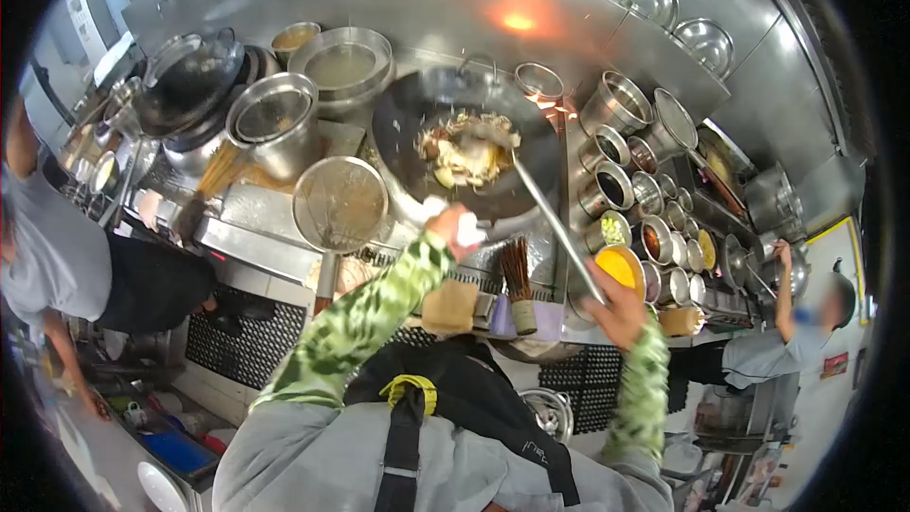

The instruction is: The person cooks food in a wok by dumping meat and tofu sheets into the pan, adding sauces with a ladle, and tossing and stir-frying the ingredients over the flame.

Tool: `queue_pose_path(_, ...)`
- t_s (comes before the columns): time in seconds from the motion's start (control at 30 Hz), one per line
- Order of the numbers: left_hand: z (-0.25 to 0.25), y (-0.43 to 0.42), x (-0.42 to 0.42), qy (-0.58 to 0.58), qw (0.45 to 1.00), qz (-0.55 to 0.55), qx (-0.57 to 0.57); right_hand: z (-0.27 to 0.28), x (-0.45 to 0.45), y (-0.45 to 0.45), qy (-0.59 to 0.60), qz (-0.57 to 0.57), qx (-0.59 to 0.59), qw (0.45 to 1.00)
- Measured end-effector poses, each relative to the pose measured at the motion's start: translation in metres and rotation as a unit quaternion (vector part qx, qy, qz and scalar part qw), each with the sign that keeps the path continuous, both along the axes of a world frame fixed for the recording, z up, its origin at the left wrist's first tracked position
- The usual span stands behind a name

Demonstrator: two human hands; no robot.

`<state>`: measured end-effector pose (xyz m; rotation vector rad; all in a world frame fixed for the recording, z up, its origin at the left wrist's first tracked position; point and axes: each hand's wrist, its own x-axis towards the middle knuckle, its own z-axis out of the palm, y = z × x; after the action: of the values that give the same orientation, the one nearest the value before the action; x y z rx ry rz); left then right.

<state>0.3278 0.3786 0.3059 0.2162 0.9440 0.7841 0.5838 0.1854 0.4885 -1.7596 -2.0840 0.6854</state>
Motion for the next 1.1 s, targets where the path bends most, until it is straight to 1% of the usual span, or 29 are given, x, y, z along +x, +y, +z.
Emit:
queue_pose_path(0.03, 0.027, -0.023, -0.011, -0.017, 1.000, -0.025, 0.006, 0.012, 0.027, -0.018, -0.004, 0.075, 0.026, 0.997)
queue_pose_path(0.07, 0.043, -0.036, -0.019, -0.007, 0.998, -0.057, 0.027, 0.027, 0.025, -0.020, 0.004, 0.045, -0.049, 0.998)
queue_pose_path(0.1, 0.062, -0.043, -0.022, -0.018, 0.997, -0.058, 0.037, 0.042, 0.022, -0.022, 0.008, 0.011, -0.122, 0.992)
queue_pose_path(0.13, 0.070, -0.040, -0.018, -0.007, 0.998, -0.056, 0.002, 0.057, 0.020, -0.024, 0.006, -0.024, -0.190, 0.981)
queue_pose_path(0.17, 0.076, -0.030, -0.014, 0.004, 0.998, -0.054, -0.025, 0.043, 0.021, -0.009, -0.027, 0.020, -0.145, 0.989)
queue_pose_path(0.23, 0.056, -0.016, -0.010, -0.005, 0.999, -0.039, 0.015, 0.015, 0.013, 0.026, -0.105, 0.081, -0.072, 0.989)
queue_pose_path(0.3, 0.000, -0.019, -0.012, -0.033, 0.995, -0.068, 0.060, -0.015, 0.003, 0.055, -0.153, 0.048, -0.025, 0.987)
queue_pose_path(0.33, -0.013, -0.033, -0.011, -0.034, 0.998, -0.047, 0.016, -0.034, 0.003, 0.063, -0.173, 0.062, 0.038, 0.982)
queue_pose_path(0.37, -0.039, -0.046, -0.014, 0.000, 0.996, -0.076, 0.050, -0.045, 0.002, 0.067, -0.194, 0.075, 0.097, 0.973)
queue_pose_path(0.4, -0.081, -0.058, -0.022, -0.065, 0.988, -0.100, 0.100, -0.038, -0.008, 0.061, -0.198, 0.055, 0.095, 0.974)
queue_pose_path(0.43, -0.103, -0.072, -0.031, -0.129, 0.980, -0.127, 0.085, -0.026, -0.019, 0.053, -0.203, 0.034, 0.092, 0.974)
queue_pose_path(0.47, -0.096, -0.082, -0.033, -0.116, 0.981, -0.128, 0.085, -0.017, -0.021, 0.044, -0.203, 0.018, 0.055, 0.977)
queue_pose_path(0.57, -0.046, -0.058, -0.023, -0.040, 0.998, -0.044, 0.022, -0.020, -0.007, 0.027, -0.152, 0.057, 0.092, 0.982)
queue_pose_path(0.6, -0.034, -0.039, -0.018, -0.032, 0.999, -0.009, 0.000, -0.012, 0.000, 0.024, -0.117, 0.072, 0.030, 0.990)
queue_pose_path(0.63, -0.019, -0.026, -0.016, -0.022, 1.000, 0.013, -0.016, -0.003, 0.006, 0.016, -0.102, 0.071, 0.007, 0.992)
queue_pose_path(0.67, 0.013, -0.034, -0.018, -0.014, 1.000, -0.004, -0.006, 0.033, 0.002, 0.001, -0.096, 0.101, 0.001, 0.990)
queue_pose_path(0.7, 0.047, -0.042, -0.021, -0.005, 1.000, -0.021, 0.004, 0.056, 0.005, -0.012, -0.120, 0.045, -0.108, 0.986)
queue_pose_path(0.73, 0.063, -0.044, -0.032, -0.014, 0.995, -0.090, 0.032, 0.047, 0.029, -0.019, -0.104, 0.166, 0.087, 0.977)
queue_pose_path(0.77, 0.084, -0.050, -0.037, 0.004, 0.996, -0.084, 0.033, 0.060, 0.024, -0.017, -0.099, 0.139, 0.033, 0.985)
queue_pose_path(0.8, 0.086, -0.042, -0.034, 0.004, 0.997, -0.078, 0.023, 0.073, 0.020, -0.015, -0.096, 0.110, -0.018, 0.989)
queue_pose_path(0.83, 0.085, -0.034, -0.030, 0.006, 0.997, -0.078, 0.004, 0.072, 0.014, -0.008, -0.099, 0.038, -0.146, 0.984)
queue_pose_path(0.87, 0.087, -0.029, -0.023, 0.003, 0.999, -0.053, -0.009, 0.060, 0.005, 0.008, -0.158, 0.036, -0.135, 0.978)
queue_pose_path(0.9, 0.060, -0.018, -0.020, -0.015, 0.999, -0.046, 0.003, 0.027, 0.010, 0.022, -0.158, 0.091, -0.008, 0.983)
queue_pose_path(0.93, 0.034, -0.020, -0.019, -0.018, 0.999, -0.047, 0.022, -0.005, 0.013, 0.040, -0.153, 0.087, -0.002, 0.984)
queue_pose_path(0.97, 0.013, -0.026, -0.019, -0.022, 0.998, -0.049, 0.044, -0.021, 0.011, 0.055, -0.148, 0.082, 0.008, 0.986)
queue_pose_path(1.0, 0.000, -0.037, -0.020, -0.025, 0.998, -0.057, 0.008, -0.020, 0.000, 0.055, -0.200, 0.067, 0.023, 0.977)
queue_pose_path(1.03, -0.029, -0.051, -0.024, -0.038, 0.997, -0.057, 0.034, -0.021, -0.014, 0.051, -0.251, 0.052, 0.035, 0.966)
queue_pose_path(1.07, -0.041, -0.072, -0.028, -0.035, 0.998, -0.045, 0.025, -0.006, -0.027, 0.042, -0.275, 0.025, -0.023, 0.961)
queue_pose_path(1.1, -0.019, -0.083, -0.036, -0.047, 0.992, -0.104, 0.047, -0.011, -0.013, 0.037, -0.256, 0.038, 0.005, 0.966)
